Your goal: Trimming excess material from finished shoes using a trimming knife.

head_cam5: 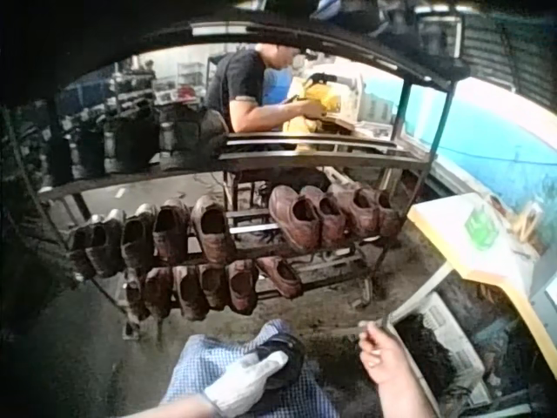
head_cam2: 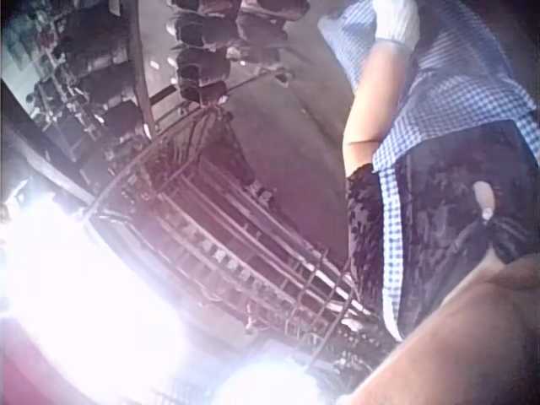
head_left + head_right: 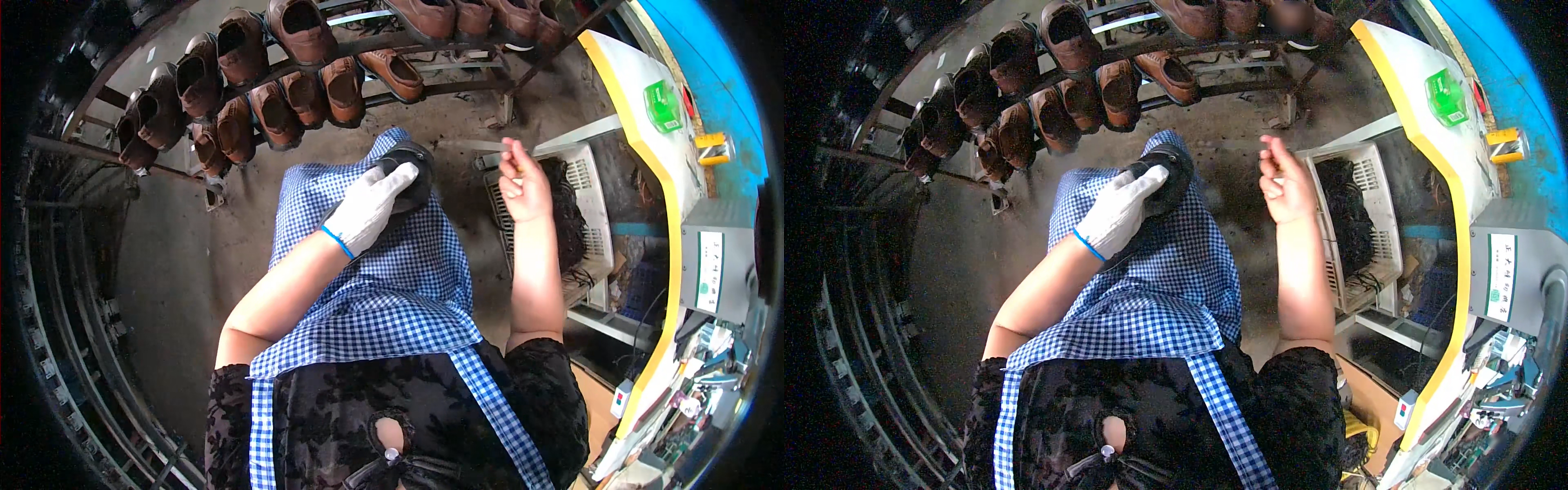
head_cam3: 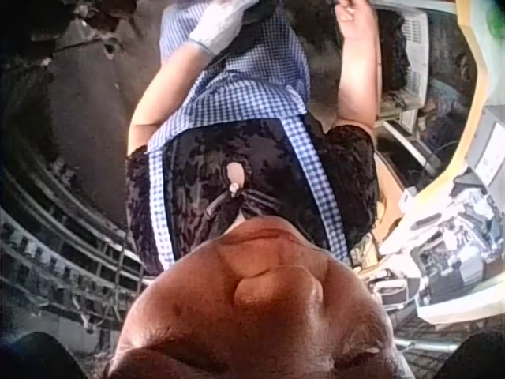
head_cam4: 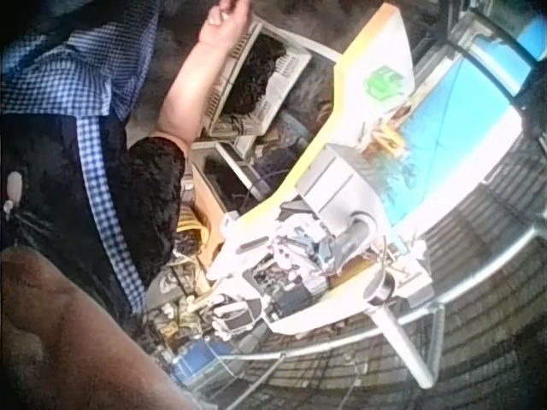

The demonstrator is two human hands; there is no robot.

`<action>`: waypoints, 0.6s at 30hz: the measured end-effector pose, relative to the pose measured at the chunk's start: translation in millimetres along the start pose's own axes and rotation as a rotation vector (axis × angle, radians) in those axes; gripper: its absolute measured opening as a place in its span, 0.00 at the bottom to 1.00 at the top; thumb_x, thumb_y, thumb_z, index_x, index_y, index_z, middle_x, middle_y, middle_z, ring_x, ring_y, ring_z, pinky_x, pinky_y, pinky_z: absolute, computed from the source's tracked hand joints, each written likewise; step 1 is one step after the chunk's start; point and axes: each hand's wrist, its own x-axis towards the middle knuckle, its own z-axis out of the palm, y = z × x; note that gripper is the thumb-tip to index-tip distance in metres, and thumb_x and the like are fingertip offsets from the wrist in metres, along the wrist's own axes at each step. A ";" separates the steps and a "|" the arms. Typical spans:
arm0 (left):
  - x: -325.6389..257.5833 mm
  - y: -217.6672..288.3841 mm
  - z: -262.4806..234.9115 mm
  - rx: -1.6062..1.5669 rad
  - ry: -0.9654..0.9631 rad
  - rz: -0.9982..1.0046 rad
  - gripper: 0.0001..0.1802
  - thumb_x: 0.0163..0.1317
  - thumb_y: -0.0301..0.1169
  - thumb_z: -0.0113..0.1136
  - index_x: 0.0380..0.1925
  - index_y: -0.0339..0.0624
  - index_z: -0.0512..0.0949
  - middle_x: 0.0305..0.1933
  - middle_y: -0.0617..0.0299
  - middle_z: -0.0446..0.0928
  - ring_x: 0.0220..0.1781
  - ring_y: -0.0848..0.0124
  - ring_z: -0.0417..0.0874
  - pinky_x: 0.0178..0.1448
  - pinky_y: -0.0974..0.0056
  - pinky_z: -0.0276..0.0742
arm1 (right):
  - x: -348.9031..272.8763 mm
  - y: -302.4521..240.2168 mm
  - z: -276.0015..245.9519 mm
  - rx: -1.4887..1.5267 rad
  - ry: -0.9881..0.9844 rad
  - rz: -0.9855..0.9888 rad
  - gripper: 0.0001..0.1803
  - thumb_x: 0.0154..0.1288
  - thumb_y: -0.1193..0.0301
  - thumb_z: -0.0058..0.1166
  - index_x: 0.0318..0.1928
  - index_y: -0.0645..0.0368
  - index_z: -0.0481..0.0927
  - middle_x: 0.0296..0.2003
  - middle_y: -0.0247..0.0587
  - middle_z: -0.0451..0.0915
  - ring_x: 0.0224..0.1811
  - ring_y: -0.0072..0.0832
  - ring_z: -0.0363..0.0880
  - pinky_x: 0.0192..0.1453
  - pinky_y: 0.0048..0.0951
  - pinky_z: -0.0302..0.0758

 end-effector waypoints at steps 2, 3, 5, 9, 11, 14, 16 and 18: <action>-1.9 0.5 4.0 -0.021 0.010 0.007 0.25 0.69 0.38 0.57 0.58 0.29 0.70 0.50 0.58 0.77 0.49 0.70 0.78 0.56 0.65 0.76 | -0.4 12.0 8.8 -0.057 0.040 0.004 0.16 0.71 0.65 0.55 0.50 0.65 0.79 0.31 0.33 0.79 0.21 0.11 0.68 0.14 0.12 0.59; -2.7 1.4 5.5 -0.020 0.012 0.007 0.25 0.69 0.38 0.57 0.58 0.29 0.70 0.50 0.58 0.77 0.49 0.70 0.78 0.56 0.65 0.76 | -2.4 15.6 12.6 -0.077 0.053 -0.009 0.15 0.71 0.66 0.56 0.48 0.66 0.80 0.30 0.34 0.80 0.19 0.11 0.68 0.14 0.12 0.58; -4.2 2.6 8.3 -0.061 0.010 0.020 0.24 0.69 0.37 0.58 0.58 0.30 0.71 0.49 0.58 0.77 0.50 0.70 0.78 0.56 0.64 0.76 | -2.8 19.6 16.2 -0.138 0.063 -0.050 0.14 0.71 0.66 0.56 0.47 0.66 0.81 0.30 0.34 0.80 0.19 0.11 0.68 0.14 0.12 0.58; -2.3 4.1 7.1 -0.047 -0.005 0.017 0.18 0.70 0.36 0.56 0.51 0.33 0.72 0.45 0.62 0.76 0.46 0.72 0.77 0.53 0.66 0.75 | -6.2 21.9 25.5 -0.244 0.117 -0.179 0.12 0.71 0.68 0.55 0.46 0.66 0.81 0.29 0.34 0.80 0.18 0.11 0.69 0.14 0.12 0.57; -1.1 1.1 4.2 -0.072 -0.046 0.037 0.18 0.70 0.37 0.56 0.50 0.33 0.72 0.45 0.62 0.75 0.45 0.72 0.77 0.53 0.66 0.75 | -10.9 21.1 30.5 -0.326 0.124 -0.286 0.12 0.72 0.68 0.54 0.46 0.65 0.81 0.29 0.33 0.80 0.19 0.10 0.69 0.15 0.11 0.57; -4.4 3.7 6.9 -0.043 -0.011 0.023 0.18 0.70 0.37 0.56 0.49 0.33 0.72 0.44 0.62 0.75 0.45 0.72 0.77 0.53 0.67 0.75 | -22.1 18.6 40.1 -0.452 0.130 -0.377 0.11 0.72 0.66 0.54 0.46 0.60 0.82 0.31 0.31 0.80 0.20 0.11 0.70 0.18 0.13 0.60; -1.1 0.6 2.9 -0.055 -0.033 0.026 0.20 0.70 0.37 0.57 0.52 0.32 0.72 0.46 0.61 0.76 0.46 0.72 0.77 0.54 0.67 0.75 | -28.2 19.9 39.9 -0.539 0.081 -0.473 0.10 0.72 0.67 0.54 0.46 0.60 0.82 0.31 0.32 0.80 0.21 0.12 0.71 0.20 0.15 0.62; -0.3 -1.1 1.9 -0.067 -0.057 0.029 0.23 0.69 0.38 0.58 0.56 0.30 0.72 0.47 0.60 0.77 0.47 0.71 0.78 0.54 0.66 0.76 | -36.2 19.9 43.4 -0.627 0.032 -0.569 0.09 0.72 0.68 0.55 0.46 0.59 0.82 0.31 0.33 0.80 0.21 0.14 0.72 0.21 0.16 0.65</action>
